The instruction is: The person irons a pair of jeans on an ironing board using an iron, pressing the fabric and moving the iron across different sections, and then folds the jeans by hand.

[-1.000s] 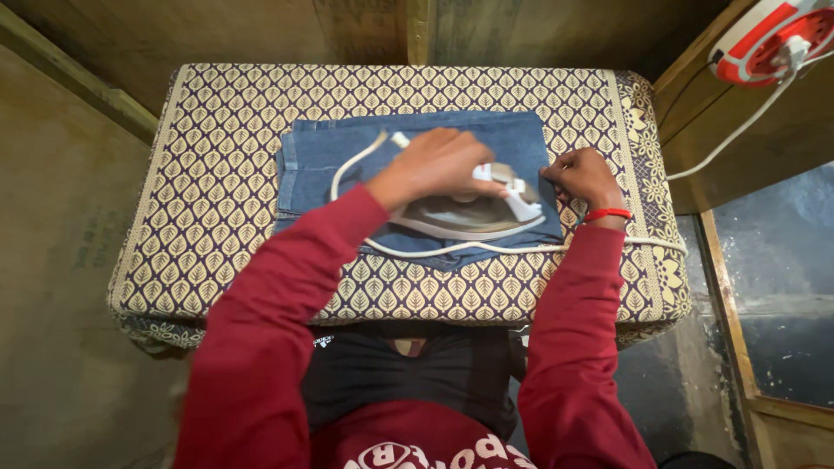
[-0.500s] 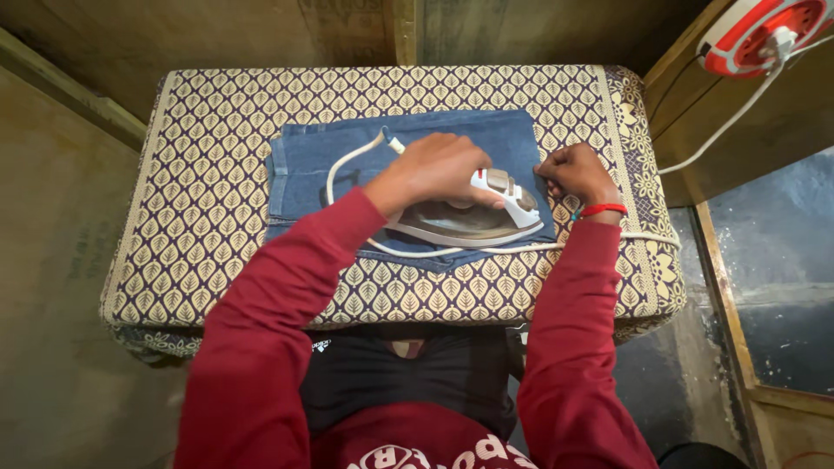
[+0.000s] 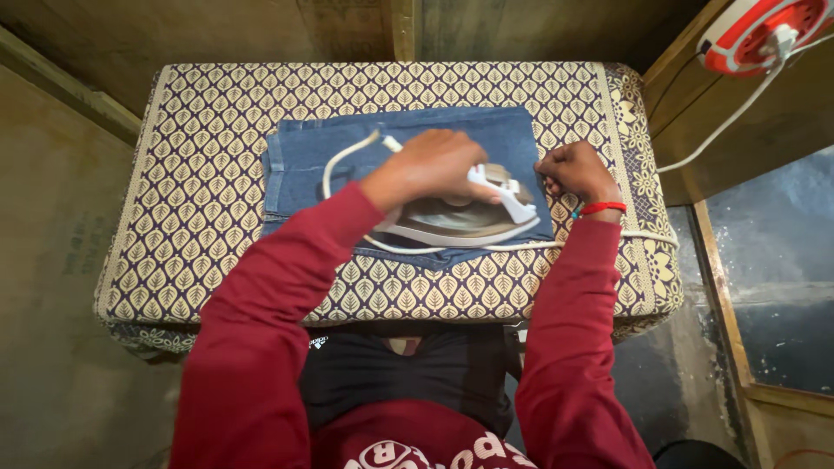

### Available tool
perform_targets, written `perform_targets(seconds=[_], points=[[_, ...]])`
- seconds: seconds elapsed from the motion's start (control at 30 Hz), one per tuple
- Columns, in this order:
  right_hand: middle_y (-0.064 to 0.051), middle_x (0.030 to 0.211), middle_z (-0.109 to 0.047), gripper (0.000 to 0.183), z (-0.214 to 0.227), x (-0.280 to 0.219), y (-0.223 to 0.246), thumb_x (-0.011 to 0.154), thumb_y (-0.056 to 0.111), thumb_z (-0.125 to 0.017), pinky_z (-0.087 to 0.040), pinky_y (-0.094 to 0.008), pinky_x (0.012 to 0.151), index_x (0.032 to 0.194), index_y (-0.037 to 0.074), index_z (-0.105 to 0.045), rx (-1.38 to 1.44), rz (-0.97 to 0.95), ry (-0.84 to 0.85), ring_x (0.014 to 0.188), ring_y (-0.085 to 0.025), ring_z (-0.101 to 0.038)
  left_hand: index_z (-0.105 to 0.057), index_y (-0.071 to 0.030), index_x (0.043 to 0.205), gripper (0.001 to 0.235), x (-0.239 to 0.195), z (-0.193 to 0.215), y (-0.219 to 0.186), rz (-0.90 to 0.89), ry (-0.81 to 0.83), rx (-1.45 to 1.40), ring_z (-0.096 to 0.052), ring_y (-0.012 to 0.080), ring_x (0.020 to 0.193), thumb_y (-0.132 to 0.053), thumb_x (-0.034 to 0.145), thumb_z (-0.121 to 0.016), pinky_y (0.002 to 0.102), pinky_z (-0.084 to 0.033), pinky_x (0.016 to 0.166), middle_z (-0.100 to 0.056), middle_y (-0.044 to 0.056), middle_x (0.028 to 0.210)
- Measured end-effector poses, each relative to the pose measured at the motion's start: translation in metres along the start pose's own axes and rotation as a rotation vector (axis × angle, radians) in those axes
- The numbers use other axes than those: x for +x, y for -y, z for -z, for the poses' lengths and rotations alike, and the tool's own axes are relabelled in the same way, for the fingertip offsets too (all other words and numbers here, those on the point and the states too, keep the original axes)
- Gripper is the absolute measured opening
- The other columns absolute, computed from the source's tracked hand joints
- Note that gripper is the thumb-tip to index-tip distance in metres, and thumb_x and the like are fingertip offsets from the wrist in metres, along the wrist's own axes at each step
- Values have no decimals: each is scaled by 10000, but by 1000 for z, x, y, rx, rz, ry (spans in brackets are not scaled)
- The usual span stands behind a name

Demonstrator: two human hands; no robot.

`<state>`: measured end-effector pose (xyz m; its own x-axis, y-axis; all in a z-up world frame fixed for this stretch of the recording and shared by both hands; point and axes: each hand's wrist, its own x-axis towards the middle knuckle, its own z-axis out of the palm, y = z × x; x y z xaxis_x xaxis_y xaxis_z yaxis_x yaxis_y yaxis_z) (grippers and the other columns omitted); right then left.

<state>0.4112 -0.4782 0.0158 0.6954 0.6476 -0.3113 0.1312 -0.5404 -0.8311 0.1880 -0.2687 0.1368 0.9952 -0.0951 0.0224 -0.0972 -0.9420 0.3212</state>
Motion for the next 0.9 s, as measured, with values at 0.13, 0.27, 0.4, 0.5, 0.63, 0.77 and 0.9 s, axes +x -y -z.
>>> perform_targets(seconds=[0.13,0.27,0.4,0.5,0.63,0.77,0.9], points=[[-52,628,-646,198,0,2,4,937,126,-726,-445,-270,463,828,-39,-718,-57,20,1,497,-100,-574,-795,-115,918,619,-8,2,4,-5,-47,4,-706,406,827,-704,737,-734,522,-532,724,-735,182,864],[-70,637,-635,209,-2,4,-1,947,115,-720,-433,-282,464,826,-54,-710,-47,28,2,498,-116,-565,-782,-113,925,608,9,-10,-5,-23,-77,25,-698,410,842,-695,758,-731,526,-527,719,-730,186,886],[-44,660,-683,107,0,6,-5,917,84,-707,-456,-252,489,870,1,-754,-142,107,-39,534,-85,-586,-772,-90,887,620,21,-18,-12,-44,-115,25,-705,393,848,-696,763,-725,510,-537,717,-736,179,899],[-67,638,-652,165,-1,6,-3,934,104,-710,-442,-267,473,842,-29,-740,-56,74,-5,513,-110,-569,-776,-73,854,620,6,-19,-11,-85,-222,57,-708,392,777,-684,762,-726,511,-533,661,-732,186,828],[-67,641,-649,208,-3,4,0,940,120,-713,-461,-275,475,834,-59,-728,-42,14,-6,514,-117,-584,-761,-41,841,633,-29,-10,3,126,-231,161,-716,343,691,-671,816,-705,467,-537,601,-719,165,740],[-67,638,-658,170,-6,4,7,924,111,-710,-491,-277,485,856,-45,-724,-133,-15,-61,510,-118,-614,-763,-53,846,562,-33,-2,21,206,-427,208,-709,342,634,-615,834,-731,464,-530,542,-722,159,723],[-66,643,-650,190,-7,4,6,939,133,-707,-479,-286,482,863,-40,-726,-107,0,-52,504,-121,-593,-766,-72,793,578,9,-14,32,230,-392,180,-714,321,666,-648,822,-732,450,-538,585,-722,152,714]])
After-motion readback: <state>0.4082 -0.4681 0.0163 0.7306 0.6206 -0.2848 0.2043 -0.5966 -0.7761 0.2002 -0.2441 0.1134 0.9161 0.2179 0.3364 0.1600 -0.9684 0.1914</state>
